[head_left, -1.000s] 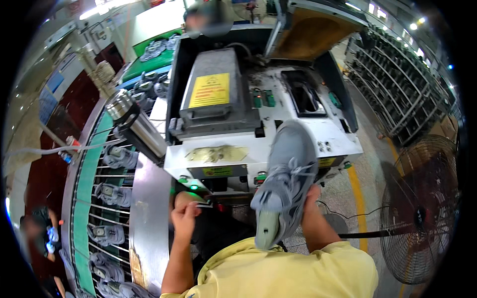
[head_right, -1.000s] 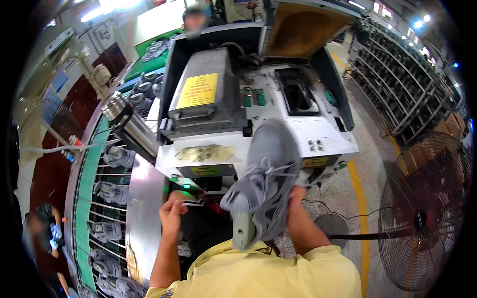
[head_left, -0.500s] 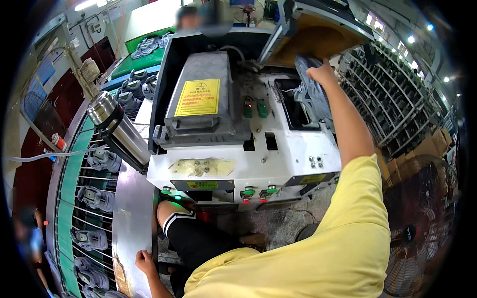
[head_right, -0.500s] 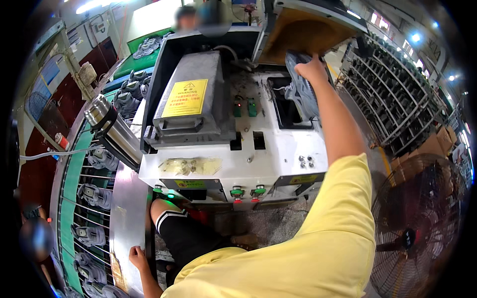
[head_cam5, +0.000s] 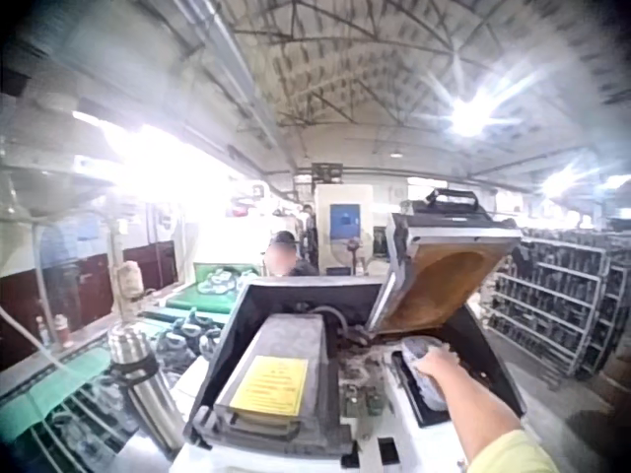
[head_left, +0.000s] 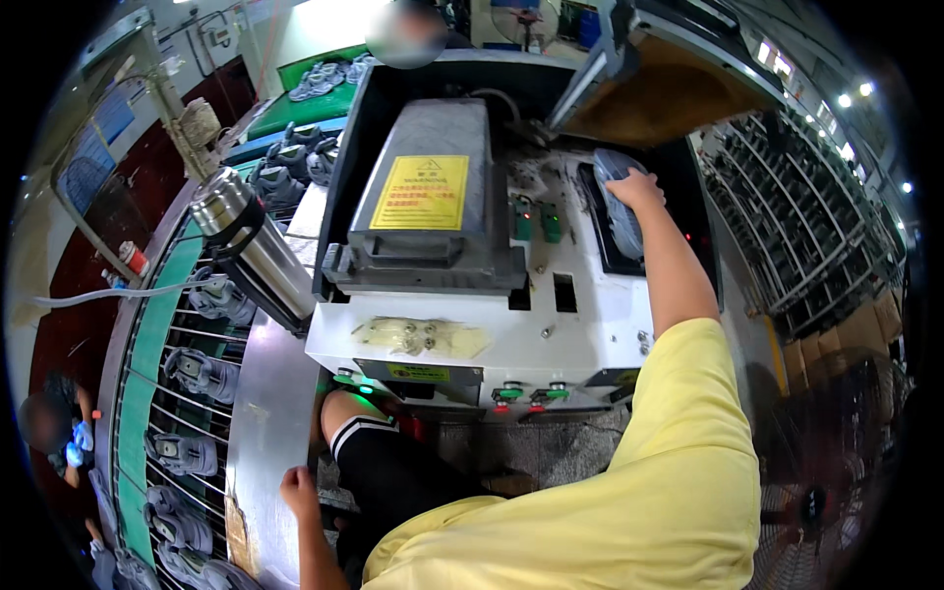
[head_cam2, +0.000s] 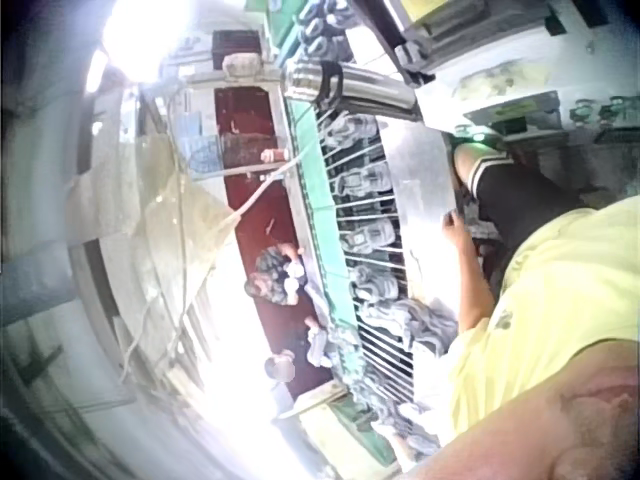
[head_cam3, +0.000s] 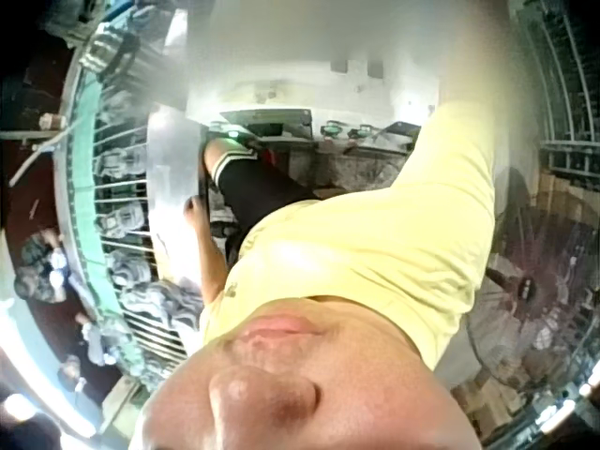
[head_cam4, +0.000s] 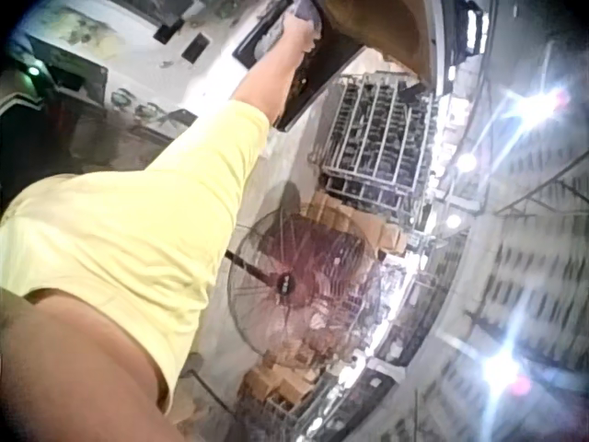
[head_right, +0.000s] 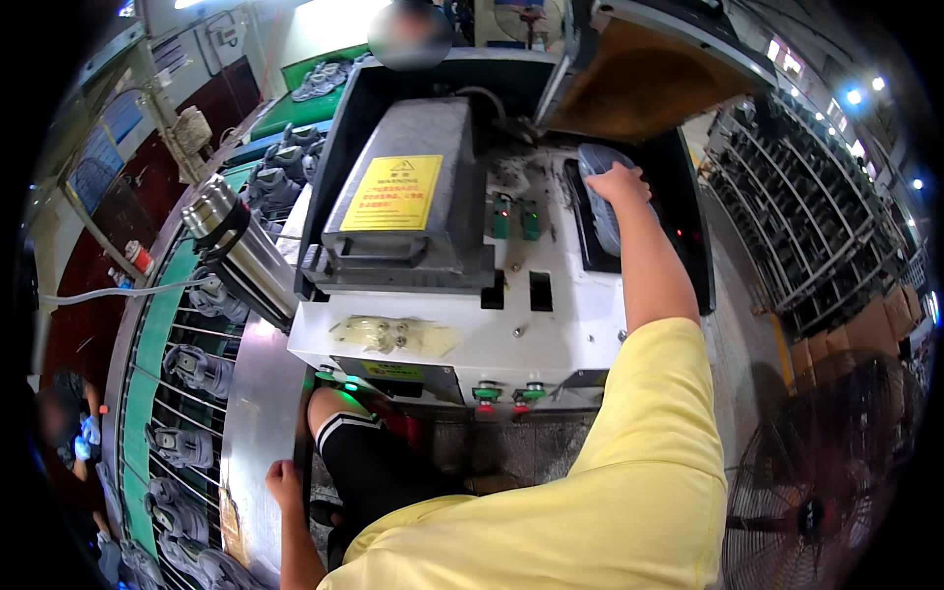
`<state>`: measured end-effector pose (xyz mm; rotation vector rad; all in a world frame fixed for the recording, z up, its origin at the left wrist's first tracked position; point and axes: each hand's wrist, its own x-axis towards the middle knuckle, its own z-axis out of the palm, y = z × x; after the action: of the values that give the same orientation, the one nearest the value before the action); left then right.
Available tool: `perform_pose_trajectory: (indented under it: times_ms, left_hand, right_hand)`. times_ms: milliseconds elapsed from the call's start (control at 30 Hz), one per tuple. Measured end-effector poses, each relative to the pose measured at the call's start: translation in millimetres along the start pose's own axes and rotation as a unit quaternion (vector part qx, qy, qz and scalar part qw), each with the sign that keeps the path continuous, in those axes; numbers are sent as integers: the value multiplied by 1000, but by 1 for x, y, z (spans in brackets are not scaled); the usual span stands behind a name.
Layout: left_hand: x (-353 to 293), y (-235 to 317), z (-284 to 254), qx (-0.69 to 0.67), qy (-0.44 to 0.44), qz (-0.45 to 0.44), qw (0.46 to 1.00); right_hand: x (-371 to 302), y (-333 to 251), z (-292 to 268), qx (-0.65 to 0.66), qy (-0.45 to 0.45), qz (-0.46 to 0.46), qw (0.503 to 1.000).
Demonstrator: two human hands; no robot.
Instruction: The person picks up a shoe from a conveyor belt, places it into a machine, and then puts the shoe back onto the conveyor belt.
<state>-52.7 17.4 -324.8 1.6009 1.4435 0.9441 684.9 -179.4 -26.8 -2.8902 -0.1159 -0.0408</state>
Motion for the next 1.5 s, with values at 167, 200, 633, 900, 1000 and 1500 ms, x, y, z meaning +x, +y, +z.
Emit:
perform_pose_trajectory:
  times_ms: [167,200,633,900,1000,1500]
  left_hand:
    - [-41,105,122,-54,-257,46,964]
    - [-58,139,149,-13,-329,72,942]
    - [-167,224,319,-46,-537,236,809]
    - [-59,155,105,-39,-233,166,957]
    - [-40,114,-34,91,151,278,944]
    - [-168,13,-294,9,229,-253,940]
  right_hand:
    - [-43,95,36,52,167,-219,960]
    - [-57,129,48,91,226,-272,931]
    - [-224,349,128,842,-95,167,503]
    - [-314,305,282,601,-278,206,721]
    - [-367,231,315,488,-364,7,793]
    - [-558,-171,267,432,-483,-516,560]
